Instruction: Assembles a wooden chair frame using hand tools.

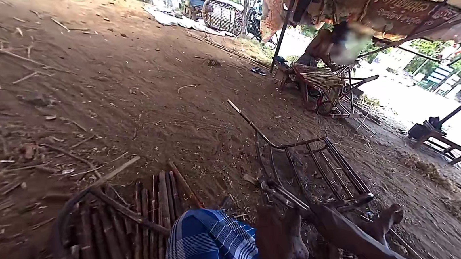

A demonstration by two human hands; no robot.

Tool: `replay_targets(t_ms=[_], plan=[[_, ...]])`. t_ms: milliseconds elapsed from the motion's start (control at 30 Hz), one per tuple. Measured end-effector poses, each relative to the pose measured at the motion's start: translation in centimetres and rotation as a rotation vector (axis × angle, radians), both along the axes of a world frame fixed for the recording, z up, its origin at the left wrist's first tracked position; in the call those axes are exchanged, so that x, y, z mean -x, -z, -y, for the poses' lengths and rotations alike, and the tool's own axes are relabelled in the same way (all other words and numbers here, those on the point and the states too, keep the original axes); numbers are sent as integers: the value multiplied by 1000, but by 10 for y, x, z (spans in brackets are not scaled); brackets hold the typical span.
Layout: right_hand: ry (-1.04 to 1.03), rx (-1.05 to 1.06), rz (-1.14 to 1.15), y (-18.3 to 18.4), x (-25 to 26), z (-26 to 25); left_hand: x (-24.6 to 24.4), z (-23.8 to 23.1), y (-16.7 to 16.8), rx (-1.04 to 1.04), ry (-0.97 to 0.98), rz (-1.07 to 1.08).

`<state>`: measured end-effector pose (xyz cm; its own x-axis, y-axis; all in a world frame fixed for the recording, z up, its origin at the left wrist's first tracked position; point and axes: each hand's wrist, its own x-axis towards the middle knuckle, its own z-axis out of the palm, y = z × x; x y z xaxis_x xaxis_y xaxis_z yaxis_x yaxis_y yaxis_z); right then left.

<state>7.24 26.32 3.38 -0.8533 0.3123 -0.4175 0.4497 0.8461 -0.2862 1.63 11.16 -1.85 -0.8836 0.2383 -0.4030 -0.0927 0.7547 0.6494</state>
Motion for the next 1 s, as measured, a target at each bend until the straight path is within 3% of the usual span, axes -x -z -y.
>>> replay_targets(t_ms=[67, 167, 200, 233, 300, 333, 400, 467, 500, 600, 633, 767, 867, 933, 1000], plan=[[19, -11, -136, -11, 3, 6, 12, 1, 1, 13, -17, 1], [-210, -54, -638, -8, -23, 35, 4, -1, 5, 14, -8, -6], [-259, -96, -643, 2, -21, 31, 3, -4, 4, -1, -11, -21], [-220, -112, -476, 9, -19, 23, 2, -6, 5, -14, -7, -32], [-7, -37, -69, 8, -4, 6, 2, -9, 8, -40, 3, 13], [54, -16, -33, 4, 0, 5, 4, -8, 10, -38, -4, 27], [-1, -37, -267, -9, -3, 16, 14, -7, 9, -4, -16, 13], [-152, -80, -604, 1, -18, 26, 9, -8, 11, 21, 1, 9], [-197, -110, -649, 11, -16, 23, 10, -11, 10, 14, 0, -12], [20, -37, -22, 17, -1, -3, 7, -14, 10, 56, 47, -14], [79, -26, 57, 16, 1, -10, 9, -13, 9, 74, 50, -7], [36, -4, -269, 7, -19, 5, 21, -6, 9, 27, 32, 10], [94, 265, -416, -3, -16, 21, 27, 2, -1, -7, 91, 2], [153, 365, -435, -2, -2, 23, 42, 31, -6, -166, 151, 61], [193, 315, -461, 7, 20, 25, 54, 76, -9, -384, 121, 127]])
